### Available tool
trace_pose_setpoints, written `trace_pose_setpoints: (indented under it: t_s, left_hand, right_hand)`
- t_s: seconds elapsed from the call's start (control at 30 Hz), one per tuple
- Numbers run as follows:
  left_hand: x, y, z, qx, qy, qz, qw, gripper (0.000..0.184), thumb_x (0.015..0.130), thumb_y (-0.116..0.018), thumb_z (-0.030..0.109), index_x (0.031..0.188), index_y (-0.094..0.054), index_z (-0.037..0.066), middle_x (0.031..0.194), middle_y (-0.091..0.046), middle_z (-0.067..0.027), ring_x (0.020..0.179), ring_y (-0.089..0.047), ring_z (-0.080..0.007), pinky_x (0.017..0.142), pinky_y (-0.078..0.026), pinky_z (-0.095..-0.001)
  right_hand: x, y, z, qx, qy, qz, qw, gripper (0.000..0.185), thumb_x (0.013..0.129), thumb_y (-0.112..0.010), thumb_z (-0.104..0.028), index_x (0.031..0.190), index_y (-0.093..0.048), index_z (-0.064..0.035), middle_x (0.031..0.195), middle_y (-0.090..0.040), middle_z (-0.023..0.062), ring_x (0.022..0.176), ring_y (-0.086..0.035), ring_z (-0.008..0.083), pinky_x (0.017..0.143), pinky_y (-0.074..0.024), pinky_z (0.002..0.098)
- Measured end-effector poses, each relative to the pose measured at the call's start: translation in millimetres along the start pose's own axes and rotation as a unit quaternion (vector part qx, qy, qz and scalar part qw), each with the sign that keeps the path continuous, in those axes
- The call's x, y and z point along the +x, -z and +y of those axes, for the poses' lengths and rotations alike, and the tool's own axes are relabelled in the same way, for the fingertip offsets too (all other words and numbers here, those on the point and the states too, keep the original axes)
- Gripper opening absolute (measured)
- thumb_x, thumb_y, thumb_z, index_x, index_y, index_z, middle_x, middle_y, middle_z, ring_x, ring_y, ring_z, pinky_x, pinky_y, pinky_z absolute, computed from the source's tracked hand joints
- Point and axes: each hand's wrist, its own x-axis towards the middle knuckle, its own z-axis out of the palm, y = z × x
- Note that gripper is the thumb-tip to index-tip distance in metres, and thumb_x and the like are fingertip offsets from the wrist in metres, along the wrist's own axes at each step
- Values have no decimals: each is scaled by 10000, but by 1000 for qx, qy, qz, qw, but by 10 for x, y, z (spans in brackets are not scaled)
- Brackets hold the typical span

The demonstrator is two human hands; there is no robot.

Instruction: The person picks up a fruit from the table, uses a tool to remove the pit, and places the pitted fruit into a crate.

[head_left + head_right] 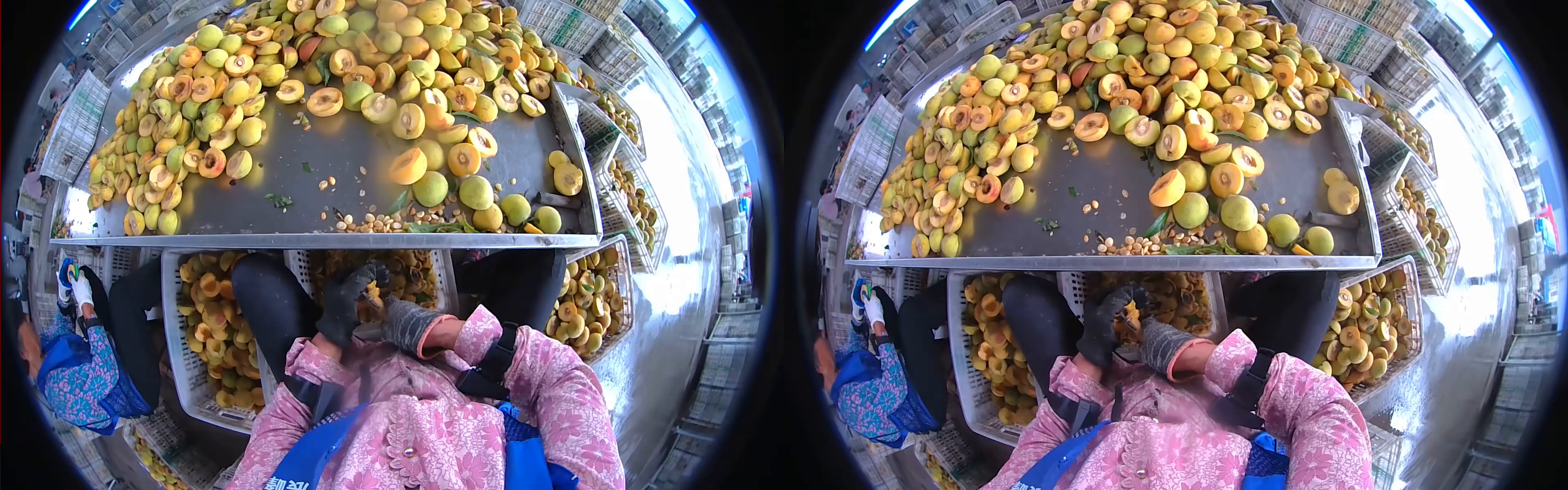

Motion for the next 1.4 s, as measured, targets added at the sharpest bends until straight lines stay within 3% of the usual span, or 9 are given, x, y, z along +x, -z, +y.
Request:
trace_pose_setpoints:
  t_s: [0.27, 0.47, 0.57, 0.67, 0.77, 0.9, 0.97, 1.17, 1.4]
  left_hand:
    - [-48, 35, -45, 108, -107, -1, 988, 291, 884, -475, 147, 1059, -609, -44, 1007, -644, -121, 904, -622, -191, 820, -494, -305]
    - [-58, 94, -49, 186, -162, -57, 968, 290, 899, -458, 132, 1087, -579, -52, 1018, -634, -126, 921, -612, -201, 844, -484, -322]
    - [-68, 91, 95, 352, -223, -86, 905, 280, 894, -465, 114, 1080, -573, -64, 1016, -635, -135, 918, -616, -212, 839, -488, -329]
    - [-41, 91, 20, 185, -114, -106, 970, 272, 885, -478, 110, 1077, -573, -58, 1011, -636, -137, 919, -619, -216, 835, -490, -327]
    - [-59, 63, 137, 322, -159, -94, 928, 264, 888, -469, 103, 1078, -573, -48, 1013, -637, -136, 932, -617, -214, 837, -489, -323]
    - [-25, 169, -101, 64, -50, -83, 993, 266, 867, -487, 89, 1083, -577, -37, 1009, -640, -127, 909, -623, -204, 812, -498, -312]
    - [-4, 138, -4, 212, -128, -110, 963, 268, 865, -488, 91, 1080, -582, -38, 999, -643, -123, 898, -625, -199, 806, -499, -308]
    - [23, 170, -22, 267, -133, -171, 939, 260, 874, -478, 133, 1012, -619, -36, 954, -653, -111, 851, -622, -176, 797, -489, -304]
    - [35, 150, -125, 100, 13, -167, 981, 283, 861, -466, 162, 943, -631, -54, 906, -657, -107, 826, -618, -189, 781, -479, -305]
  right_hand:
    - [53, 12, -43, -12, 45, -11, 999, 445, 767, -660, -386, 1071, -577, -72, 850, -630, 204, 784, -611, 374, 678, -481, 413]
    - [4, 121, 13, -150, 305, -48, 939, 241, 834, -525, -202, 1062, -603, -198, 868, -604, 145, 719, -599, 331, 624, -479, 391]
    - [2, 84, 45, -149, 300, -26, 942, 217, 842, -523, -207, 1039, -614, -212, 880, -607, 141, 720, -599, 330, 612, -474, 401]
    - [170, -173, 338, -32, 172, -41, 984, 232, 842, -531, -203, 1059, -608, -227, 883, -606, 143, 726, -600, 328, 607, -473, 405]
    - [124, -69, 145, -62, 220, -21, 973, 238, 846, -535, -220, 1072, -608, -223, 896, -608, 155, 739, -598, 336, 622, -473, 392]
    - [133, -31, 130, -124, 227, -68, 963, 270, 855, -531, -298, 1078, -602, -163, 915, -621, 172, 769, -593, 357, 666, -475, 396]
    - [84, 29, 11, -30, 107, -97, 989, 318, 856, -514, -336, 1062, -596, -109, 911, -625, 178, 791, -585, 387, 690, -480, 424]
    - [174, -201, 304, -1, 114, -39, 993, 322, 855, -519, -339, 1062, -590, -102, 824, -624, 175, 750, -581, 393, 678, -479, 406]
    - [31, 55, -8, 24, 106, -81, 991, 408, 814, -580, -357, 1089, -571, -56, 945, -637, 151, 874, -606, 312, 779, -470, 368]
